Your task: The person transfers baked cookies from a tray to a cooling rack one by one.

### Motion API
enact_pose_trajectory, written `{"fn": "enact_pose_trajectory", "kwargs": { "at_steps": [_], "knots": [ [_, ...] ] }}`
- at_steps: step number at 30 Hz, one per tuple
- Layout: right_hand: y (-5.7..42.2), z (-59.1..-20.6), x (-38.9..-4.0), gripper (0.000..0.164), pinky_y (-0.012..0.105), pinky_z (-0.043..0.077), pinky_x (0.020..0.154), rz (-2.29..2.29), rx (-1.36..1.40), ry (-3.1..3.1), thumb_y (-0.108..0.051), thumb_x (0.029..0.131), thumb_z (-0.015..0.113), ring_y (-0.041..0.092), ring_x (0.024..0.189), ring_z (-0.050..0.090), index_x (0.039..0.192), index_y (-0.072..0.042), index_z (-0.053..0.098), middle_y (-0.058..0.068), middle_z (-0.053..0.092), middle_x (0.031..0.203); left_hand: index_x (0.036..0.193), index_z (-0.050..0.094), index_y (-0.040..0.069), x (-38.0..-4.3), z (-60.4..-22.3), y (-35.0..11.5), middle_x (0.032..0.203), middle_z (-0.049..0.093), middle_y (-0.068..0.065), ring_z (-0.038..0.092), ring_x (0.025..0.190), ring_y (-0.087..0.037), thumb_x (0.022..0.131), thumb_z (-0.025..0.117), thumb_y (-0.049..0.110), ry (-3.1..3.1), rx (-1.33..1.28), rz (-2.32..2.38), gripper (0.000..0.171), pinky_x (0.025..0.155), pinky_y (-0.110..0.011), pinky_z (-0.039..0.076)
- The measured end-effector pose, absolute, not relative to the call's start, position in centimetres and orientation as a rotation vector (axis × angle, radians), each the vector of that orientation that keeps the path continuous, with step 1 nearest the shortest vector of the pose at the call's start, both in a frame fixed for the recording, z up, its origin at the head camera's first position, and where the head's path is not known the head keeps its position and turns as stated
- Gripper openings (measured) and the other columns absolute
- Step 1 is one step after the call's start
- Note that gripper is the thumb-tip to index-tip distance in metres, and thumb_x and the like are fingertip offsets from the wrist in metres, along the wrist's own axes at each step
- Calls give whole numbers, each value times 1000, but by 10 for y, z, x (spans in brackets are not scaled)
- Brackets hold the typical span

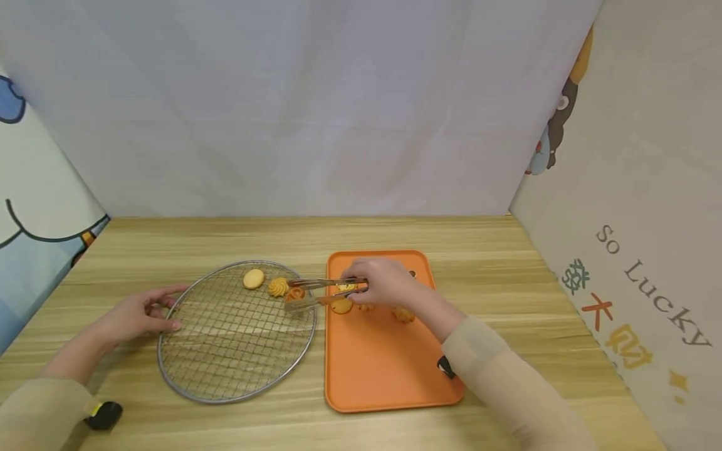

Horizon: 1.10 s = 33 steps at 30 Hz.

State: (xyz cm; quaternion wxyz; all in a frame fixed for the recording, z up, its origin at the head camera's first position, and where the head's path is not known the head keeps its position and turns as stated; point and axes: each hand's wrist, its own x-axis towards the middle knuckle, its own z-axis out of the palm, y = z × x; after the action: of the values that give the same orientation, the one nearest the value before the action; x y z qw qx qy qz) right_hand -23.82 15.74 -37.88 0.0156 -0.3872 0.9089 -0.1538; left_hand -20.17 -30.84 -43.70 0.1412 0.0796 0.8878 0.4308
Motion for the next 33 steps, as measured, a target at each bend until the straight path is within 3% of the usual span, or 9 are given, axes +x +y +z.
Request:
{"fn": "enact_pose_trajectory", "kwargs": {
  "at_steps": [6, 33],
  "knots": [
    [153, -386, -245, 31, 24, 45, 64, -430, -1218, 2800, -26, 84, 71, 15, 82, 62, 114, -17, 68, -3, 65, 106, 143, 37, 2, -202, -437, -308, 108, 53, -18, 50, 73, -13, 75, 79, 22, 2572, 235, 1240, 82, 61, -25, 45],
    [148, -396, -245, 33, 23, 40, 58, -428, -1147, 2808, -28, 84, 70, 11, 76, 54, 116, -19, 66, -4, 63, 105, 142, 38, 1, -204, -440, -308, 106, 52, -18, 48, 69, -12, 75, 79, 20, 2570, 248, 1262, 81, 56, -25, 45]
  ]
}}
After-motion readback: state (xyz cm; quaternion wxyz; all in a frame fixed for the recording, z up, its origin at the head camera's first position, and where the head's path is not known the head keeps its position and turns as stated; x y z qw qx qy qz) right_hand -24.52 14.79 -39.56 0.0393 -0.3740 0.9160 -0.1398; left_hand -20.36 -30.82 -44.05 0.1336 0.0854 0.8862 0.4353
